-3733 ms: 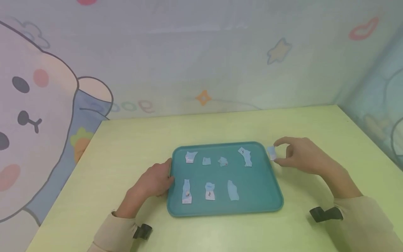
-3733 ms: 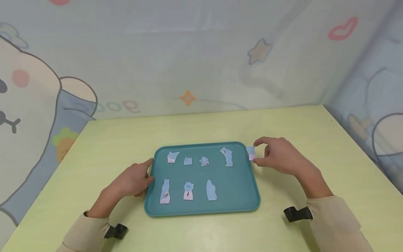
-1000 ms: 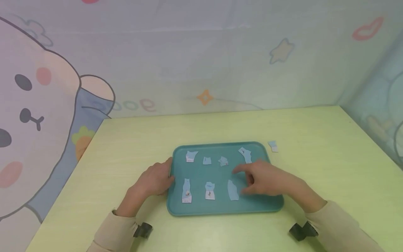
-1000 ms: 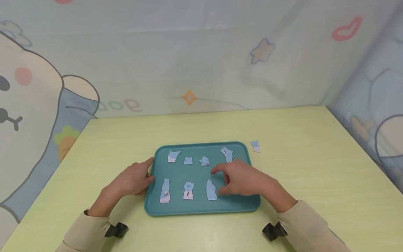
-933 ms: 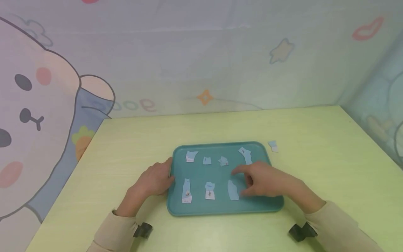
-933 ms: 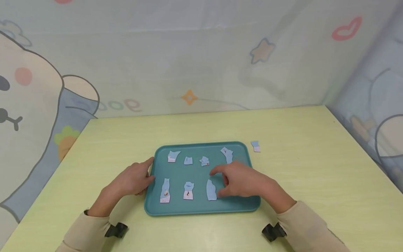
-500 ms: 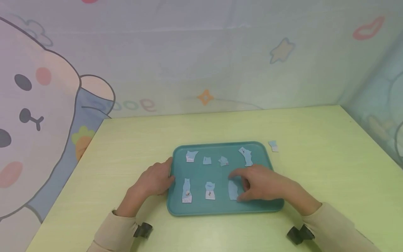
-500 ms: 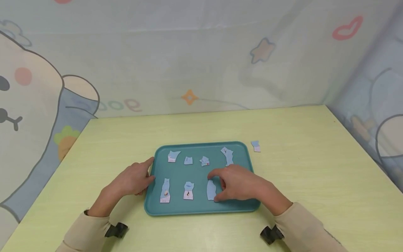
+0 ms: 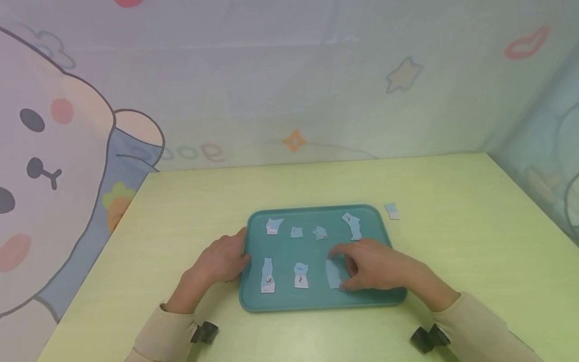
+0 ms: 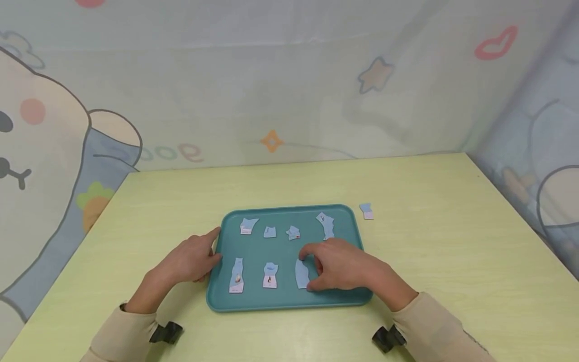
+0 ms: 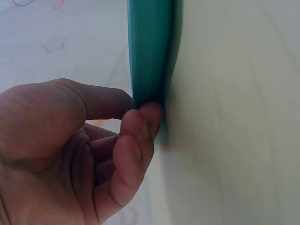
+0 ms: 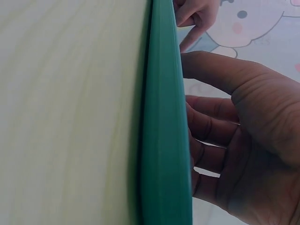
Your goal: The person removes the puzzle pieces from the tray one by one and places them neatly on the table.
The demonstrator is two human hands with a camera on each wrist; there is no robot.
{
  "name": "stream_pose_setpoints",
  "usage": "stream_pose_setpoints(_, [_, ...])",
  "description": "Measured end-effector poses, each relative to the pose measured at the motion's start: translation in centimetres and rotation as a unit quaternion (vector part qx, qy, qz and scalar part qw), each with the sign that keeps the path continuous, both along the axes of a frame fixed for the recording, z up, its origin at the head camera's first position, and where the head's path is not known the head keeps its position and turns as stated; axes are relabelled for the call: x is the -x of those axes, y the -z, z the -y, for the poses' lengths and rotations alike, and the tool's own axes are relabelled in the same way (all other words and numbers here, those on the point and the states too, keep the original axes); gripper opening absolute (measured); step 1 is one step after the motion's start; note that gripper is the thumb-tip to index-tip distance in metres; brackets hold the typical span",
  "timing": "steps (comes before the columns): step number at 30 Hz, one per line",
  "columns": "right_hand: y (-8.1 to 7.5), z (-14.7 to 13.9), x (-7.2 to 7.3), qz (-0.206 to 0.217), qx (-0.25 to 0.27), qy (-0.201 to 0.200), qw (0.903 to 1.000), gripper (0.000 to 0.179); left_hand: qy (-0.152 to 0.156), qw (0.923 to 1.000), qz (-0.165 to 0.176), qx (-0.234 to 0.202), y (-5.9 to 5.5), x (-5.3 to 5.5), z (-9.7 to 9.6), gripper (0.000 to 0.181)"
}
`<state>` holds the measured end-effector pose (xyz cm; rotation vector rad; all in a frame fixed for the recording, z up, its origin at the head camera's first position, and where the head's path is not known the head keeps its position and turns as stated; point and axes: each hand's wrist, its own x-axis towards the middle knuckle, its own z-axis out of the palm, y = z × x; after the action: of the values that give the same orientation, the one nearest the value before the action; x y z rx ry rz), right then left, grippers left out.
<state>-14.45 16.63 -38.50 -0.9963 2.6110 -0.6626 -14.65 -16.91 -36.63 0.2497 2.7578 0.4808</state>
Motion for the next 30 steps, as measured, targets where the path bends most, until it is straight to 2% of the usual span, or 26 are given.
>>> stream_pose_setpoints(3, [0.0, 0.1, 0.0, -0.004, 0.008, -0.003, 1.0000, 0.043, -0.001, 1.0000, -0.001, -0.001, 0.0, -0.1, 0.0, 0.065])
stream_pose_setpoints(10, [-0.1, 0.1, 0.1, 0.010, 0.005, -0.015, 0.9998, 0.057, 0.002, 1.0000, -0.004, -0.009, 0.1, -0.1, 0.1, 0.064])
stream_pose_setpoints(21, [-0.2, 0.1, 0.4, 0.024, 0.001, -0.023, 0.9995, 0.054, 0.005, 1.0000, -0.008, -0.002, 0.0, 0.1, 0.0, 0.065])
stream_pose_setpoints(26, [-0.8, -0.9, 1.0, 0.070, 0.028, 0.011, 0.9971, 0.057, 0.005, 1.0000, -0.008, -0.002, -0.1, -0.1, 0.0, 0.065])
stream_pose_setpoints(30, [-2.1, -2.7, 1.8, 0.071, 0.052, 0.050, 0.9948, 0.057, 0.006, 0.9999, -0.010, -0.003, -0.1, -0.1, 0.0, 0.064])
